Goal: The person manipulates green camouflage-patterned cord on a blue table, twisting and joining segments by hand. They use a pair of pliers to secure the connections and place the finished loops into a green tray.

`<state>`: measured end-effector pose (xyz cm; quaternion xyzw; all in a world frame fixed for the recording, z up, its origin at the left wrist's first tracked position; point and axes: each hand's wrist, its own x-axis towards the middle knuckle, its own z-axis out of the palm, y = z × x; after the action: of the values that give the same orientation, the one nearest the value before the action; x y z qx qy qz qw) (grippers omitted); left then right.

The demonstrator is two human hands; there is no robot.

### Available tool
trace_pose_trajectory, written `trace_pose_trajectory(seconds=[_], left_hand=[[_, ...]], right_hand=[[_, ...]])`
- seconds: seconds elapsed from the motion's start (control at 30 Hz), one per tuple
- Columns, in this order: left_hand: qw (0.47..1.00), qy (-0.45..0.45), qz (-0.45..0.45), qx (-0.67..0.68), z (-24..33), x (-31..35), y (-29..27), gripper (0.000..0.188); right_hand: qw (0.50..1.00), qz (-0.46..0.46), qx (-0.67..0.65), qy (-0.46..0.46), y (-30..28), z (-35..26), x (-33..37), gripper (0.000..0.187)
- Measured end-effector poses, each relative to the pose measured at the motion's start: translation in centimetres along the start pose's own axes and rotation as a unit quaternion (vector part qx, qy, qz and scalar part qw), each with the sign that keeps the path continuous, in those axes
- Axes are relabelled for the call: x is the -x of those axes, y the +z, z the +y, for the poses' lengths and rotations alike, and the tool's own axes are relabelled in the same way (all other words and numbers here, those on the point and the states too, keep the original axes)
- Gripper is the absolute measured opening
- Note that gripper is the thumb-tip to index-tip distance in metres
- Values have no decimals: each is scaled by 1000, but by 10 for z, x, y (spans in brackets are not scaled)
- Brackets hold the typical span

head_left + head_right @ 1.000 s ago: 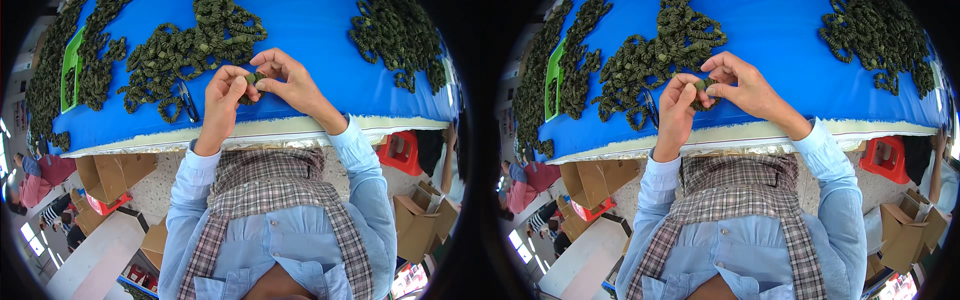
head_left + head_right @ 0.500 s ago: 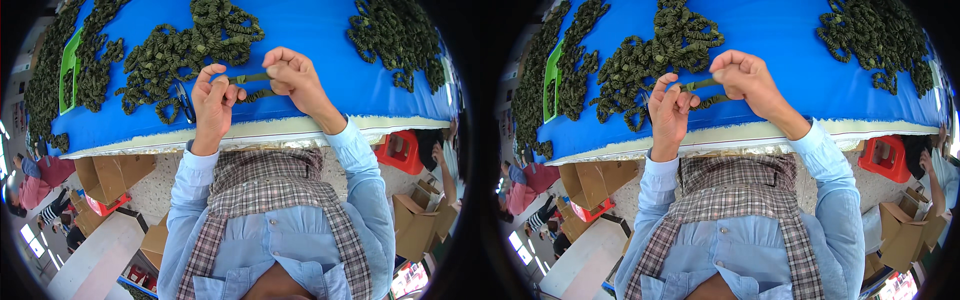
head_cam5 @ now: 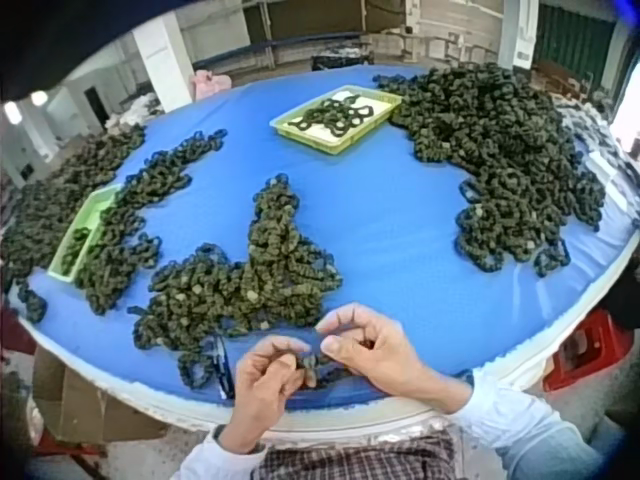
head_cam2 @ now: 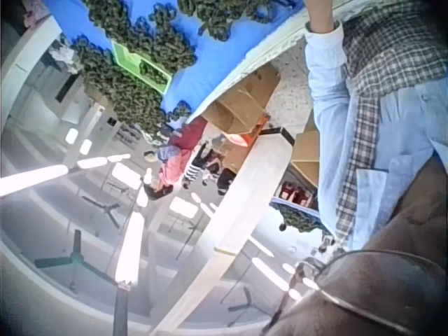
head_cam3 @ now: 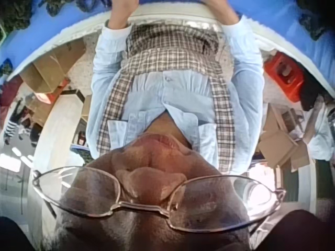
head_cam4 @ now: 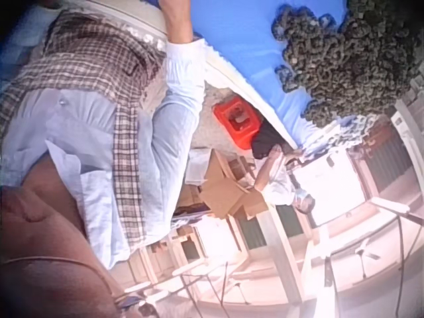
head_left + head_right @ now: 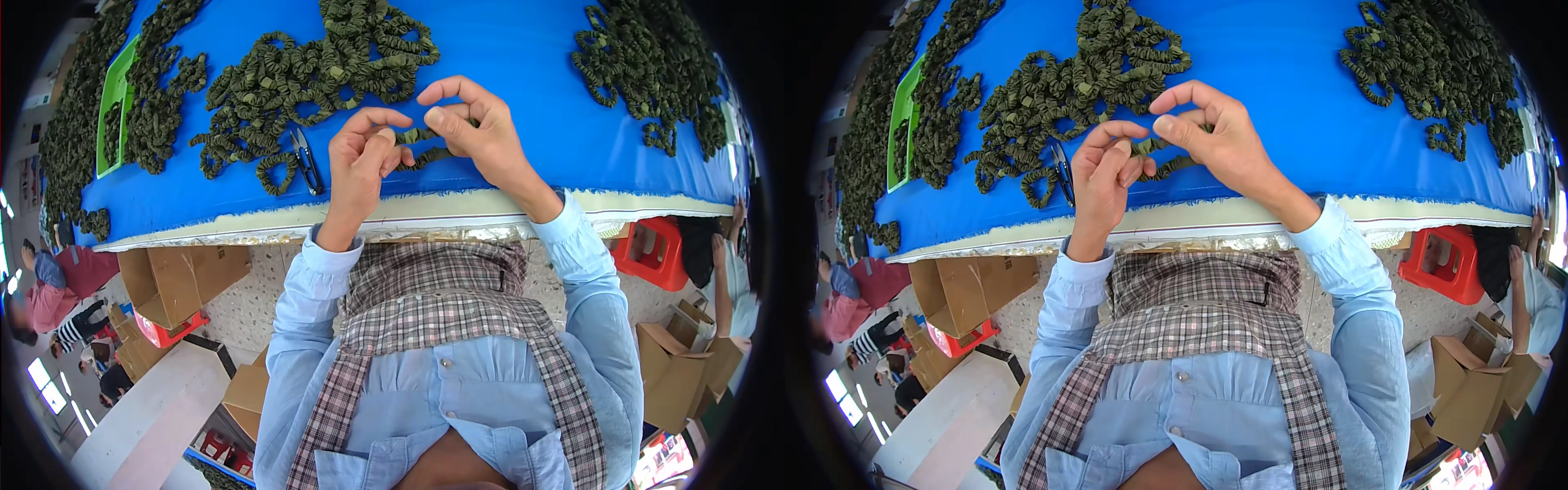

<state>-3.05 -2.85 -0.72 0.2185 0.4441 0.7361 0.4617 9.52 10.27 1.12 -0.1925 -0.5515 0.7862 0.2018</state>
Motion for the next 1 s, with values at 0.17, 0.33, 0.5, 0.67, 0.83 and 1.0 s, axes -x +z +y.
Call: trace_pose_trajectory(seconds=[0.17, 0.33, 0.5, 0.67, 0.83, 1.0], left_hand=[[978, -2, 20, -209, 4, -1, 4, 14], [994, -24, 2, -108, -5, -4, -5, 19], [994, -19, -16, -105, -6, -4, 1, 27], [983, 20, -33, -178, -3, -2, 3, 34], [977, 48, -40, -204, -2, -2, 8, 36], [987, 53, -64, -138, -5, -3, 0, 36]], right_hand=[[997, -23, -72, 15, -8, 7, -4, 25], [992, -24, -117, 29, -12, 7, -6, 21], [982, -27, 173, -69, -1, 4, 0, 24], [953, -26, 282, -108, 3, 8, 0, 26], [989, -42, 139, -34, 5, 3, 1, 18], [994, -46, 95, -28, 2, 5, -1, 9]])
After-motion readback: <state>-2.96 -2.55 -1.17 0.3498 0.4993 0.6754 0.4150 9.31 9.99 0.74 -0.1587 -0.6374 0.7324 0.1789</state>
